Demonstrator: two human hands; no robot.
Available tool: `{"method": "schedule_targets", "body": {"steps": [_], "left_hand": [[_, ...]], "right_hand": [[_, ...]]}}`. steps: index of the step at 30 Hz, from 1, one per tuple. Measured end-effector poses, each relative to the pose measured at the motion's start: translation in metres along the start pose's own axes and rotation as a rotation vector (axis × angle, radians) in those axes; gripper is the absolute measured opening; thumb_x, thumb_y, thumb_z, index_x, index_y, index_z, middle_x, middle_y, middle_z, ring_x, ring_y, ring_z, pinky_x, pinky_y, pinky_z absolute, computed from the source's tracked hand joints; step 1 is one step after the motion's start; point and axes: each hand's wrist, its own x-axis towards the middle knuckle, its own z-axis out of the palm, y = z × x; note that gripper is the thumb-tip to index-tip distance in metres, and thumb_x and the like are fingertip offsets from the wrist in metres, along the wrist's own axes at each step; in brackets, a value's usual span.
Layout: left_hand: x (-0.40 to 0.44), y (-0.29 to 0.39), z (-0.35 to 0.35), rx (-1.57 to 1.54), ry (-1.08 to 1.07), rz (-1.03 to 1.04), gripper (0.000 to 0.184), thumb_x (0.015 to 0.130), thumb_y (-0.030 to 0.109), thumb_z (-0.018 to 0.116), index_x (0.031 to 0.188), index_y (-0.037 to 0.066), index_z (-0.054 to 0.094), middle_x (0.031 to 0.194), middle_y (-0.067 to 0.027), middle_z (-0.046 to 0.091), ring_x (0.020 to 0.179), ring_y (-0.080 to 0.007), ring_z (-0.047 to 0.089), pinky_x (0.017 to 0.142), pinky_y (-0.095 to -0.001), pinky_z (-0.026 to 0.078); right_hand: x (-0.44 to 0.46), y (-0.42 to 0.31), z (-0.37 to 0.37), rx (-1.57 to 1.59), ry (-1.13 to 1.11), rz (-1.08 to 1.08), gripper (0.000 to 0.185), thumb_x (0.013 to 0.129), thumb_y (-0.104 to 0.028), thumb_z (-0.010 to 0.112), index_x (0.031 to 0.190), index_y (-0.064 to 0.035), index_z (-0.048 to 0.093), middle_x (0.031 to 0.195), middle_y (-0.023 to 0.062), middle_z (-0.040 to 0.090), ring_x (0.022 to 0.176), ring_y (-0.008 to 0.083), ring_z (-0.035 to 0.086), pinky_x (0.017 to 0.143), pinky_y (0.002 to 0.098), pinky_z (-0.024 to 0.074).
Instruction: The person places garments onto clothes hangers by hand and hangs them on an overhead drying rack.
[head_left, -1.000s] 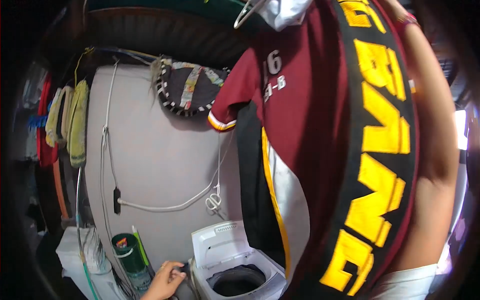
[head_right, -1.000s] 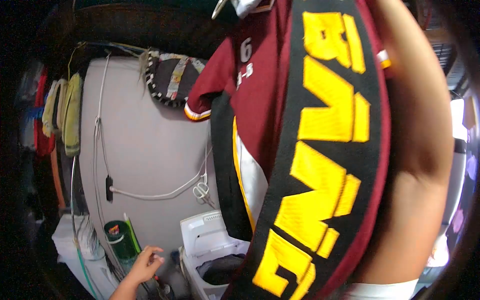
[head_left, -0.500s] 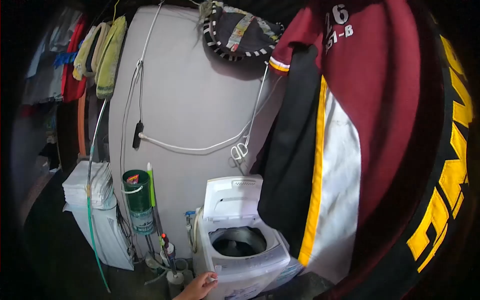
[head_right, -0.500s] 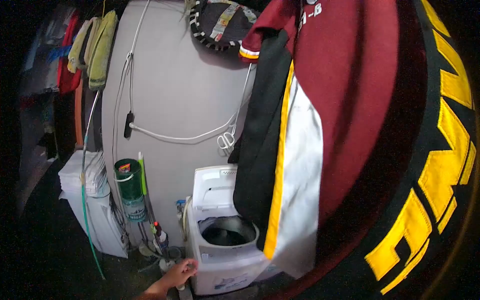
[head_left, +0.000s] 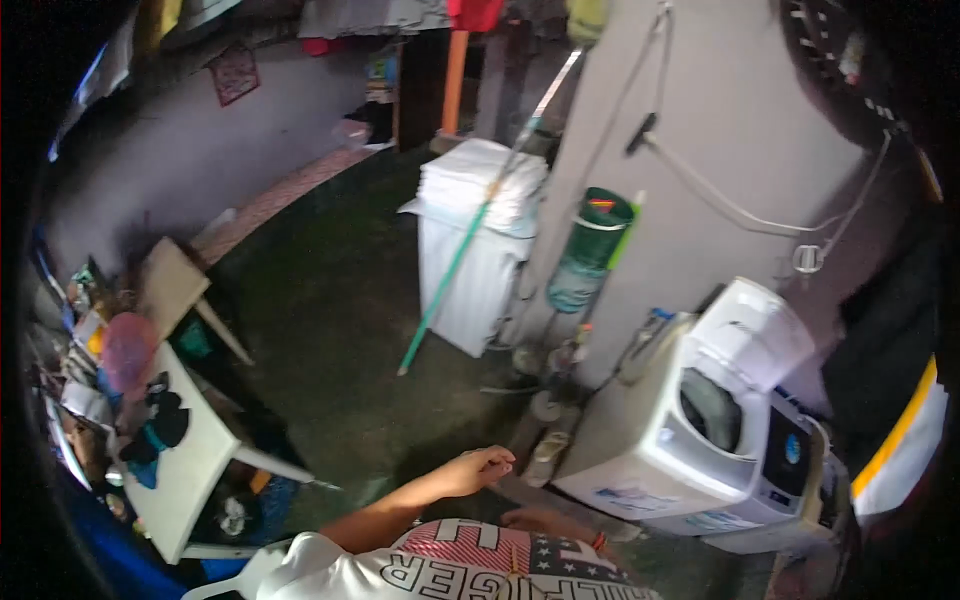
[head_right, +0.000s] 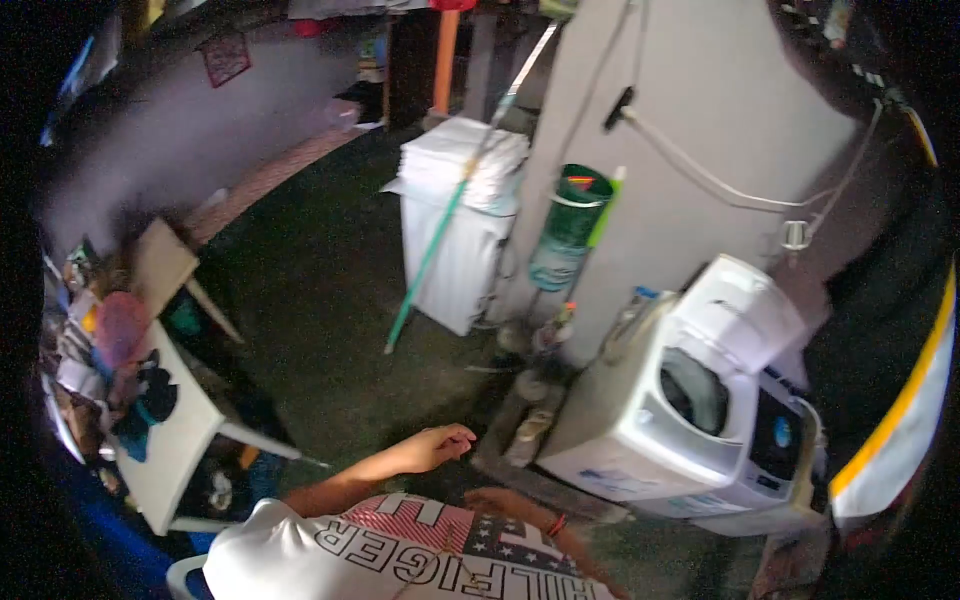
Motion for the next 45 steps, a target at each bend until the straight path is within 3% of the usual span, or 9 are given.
{"method": "schedule_targets", "body": {"steps": [5, 9, 13, 17, 20, 26, 36, 40, 45], "left_hand": [[-0.139, -0.066, -0.106, 0.116, 0.318, -0.211, 0.035, 0.095, 0.029, 0.053, 0.116, 0.001, 0.056, 0.101, -0.0157, 0.066, 0.089, -0.0247, 0.065, 0.076, -0.0358, 0.049], [-0.236, -0.107, -0.161, 0.096, 0.646, -0.489, 0.036, 0.094, 0.032, 0.054, 0.115, 0.002, 0.057, 0.097, -0.015, 0.066, 0.083, -0.0232, 0.067, 0.076, -0.0355, 0.05], [-0.283, -0.129, -0.183, -0.119, 0.903, -0.396, 0.043, 0.095, 0.038, 0.053, 0.116, 0.001, 0.056, 0.095, -0.0109, 0.065, 0.078, -0.0187, 0.065, 0.073, -0.0322, 0.05], [-0.291, -0.114, -0.217, 0.097, 0.876, -0.49, 0.044, 0.095, 0.04, 0.049, 0.115, 0.002, 0.057, 0.111, -0.02, 0.062, 0.106, -0.0358, 0.059, 0.088, -0.0405, 0.047], [-0.278, -0.127, -0.249, 0.053, 0.856, -0.51, 0.048, 0.096, 0.043, 0.048, 0.123, 0.004, 0.053, 0.118, -0.0186, 0.06, 0.11, -0.0365, 0.057, 0.091, -0.0424, 0.045], [-0.247, -0.128, -0.347, 0.056, 0.772, -0.794, 0.048, 0.094, 0.045, 0.049, 0.122, 0.006, 0.053, 0.112, -0.0193, 0.063, 0.105, -0.037, 0.059, 0.087, -0.0448, 0.046], [-0.266, -0.177, -0.419, 0.206, 1.264, -0.786, 0.044, 0.091, 0.042, 0.056, 0.116, 0.006, 0.059, 0.095, -0.0171, 0.068, 0.09, -0.0375, 0.064, 0.078, -0.0449, 0.05], [-0.288, -0.174, -0.439, 0.114, 1.143, -1.043, 0.049, 0.091, 0.044, 0.057, 0.121, 0.005, 0.057, 0.102, -0.0233, 0.065, 0.095, -0.0373, 0.063, 0.079, -0.0449, 0.049], [-0.327, -0.298, -0.479, 0.189, 0.987, -0.829, 0.035, 0.091, 0.03, 0.056, 0.115, 0.005, 0.061, 0.108, -0.0211, 0.064, 0.102, -0.0375, 0.061, 0.084, -0.0416, 0.049]], "right_hand": [[0.125, -0.085, 0.028, -0.363, 0.009, 0.072, 0.041, 0.095, -0.028, 0.056, 0.129, -0.0046, 0.053, 0.11, 0.0128, 0.066, 0.103, 0.0198, 0.063, 0.088, 0.0324, 0.0488], [0.215, -0.105, 0.046, -0.617, -0.108, -0.143, 0.04, 0.094, -0.031, 0.056, 0.122, -0.0022, 0.057, 0.111, 0.0147, 0.064, 0.098, 0.0237, 0.064, 0.084, 0.0339, 0.0497], [0.282, -0.152, 0.058, -0.628, -0.22, -0.153, 0.039, 0.093, -0.03, 0.058, 0.12, -0.0023, 0.059, 0.113, 0.0147, 0.063, 0.096, 0.0244, 0.063, 0.082, 0.0344, 0.0498], [0.341, -0.207, 0.059, -0.561, -0.352, 0.043, 0.04, 0.092, -0.031, 0.059, 0.12, -0.0014, 0.058, 0.116, 0.0163, 0.061, 0.103, 0.0265, 0.061, 0.087, 0.0362, 0.0485], [0.39, -0.22, 0.037, -0.67, -0.364, 0.027, 0.041, 0.091, -0.03, 0.06, 0.12, -0.0006, 0.058, 0.118, 0.0168, 0.061, 0.106, 0.0276, 0.06, 0.09, 0.0373, 0.0475], [0.511, -0.24, -0.028, -0.734, -0.369, -0.098, 0.035, 0.091, -0.023, 0.06, 0.118, -0.0014, 0.06, 0.108, 0.0138, 0.065, 0.096, 0.0198, 0.063, 0.082, 0.032, 0.0502], [0.683, -0.324, -0.062, -0.84, -0.517, -0.309, 0.036, 0.087, -0.023, 0.066, 0.114, 0.0002, 0.061, 0.106, 0.0163, 0.064, 0.097, 0.0268, 0.064, 0.085, 0.0355, 0.05], [0.721, -0.354, -0.02, -0.822, -0.648, -0.342, 0.036, 0.087, -0.023, 0.066, 0.115, -0.0008, 0.061, 0.109, 0.0162, 0.063, 0.097, 0.0251, 0.063, 0.084, 0.0347, 0.0503], [0.781, -0.354, 0.011, -0.867, -0.749, -0.322, 0.042, 0.092, -0.032, 0.059, 0.121, -0.0012, 0.057, 0.117, 0.0169, 0.059, 0.107, 0.0286, 0.059, 0.09, 0.0373, 0.0474]]}}
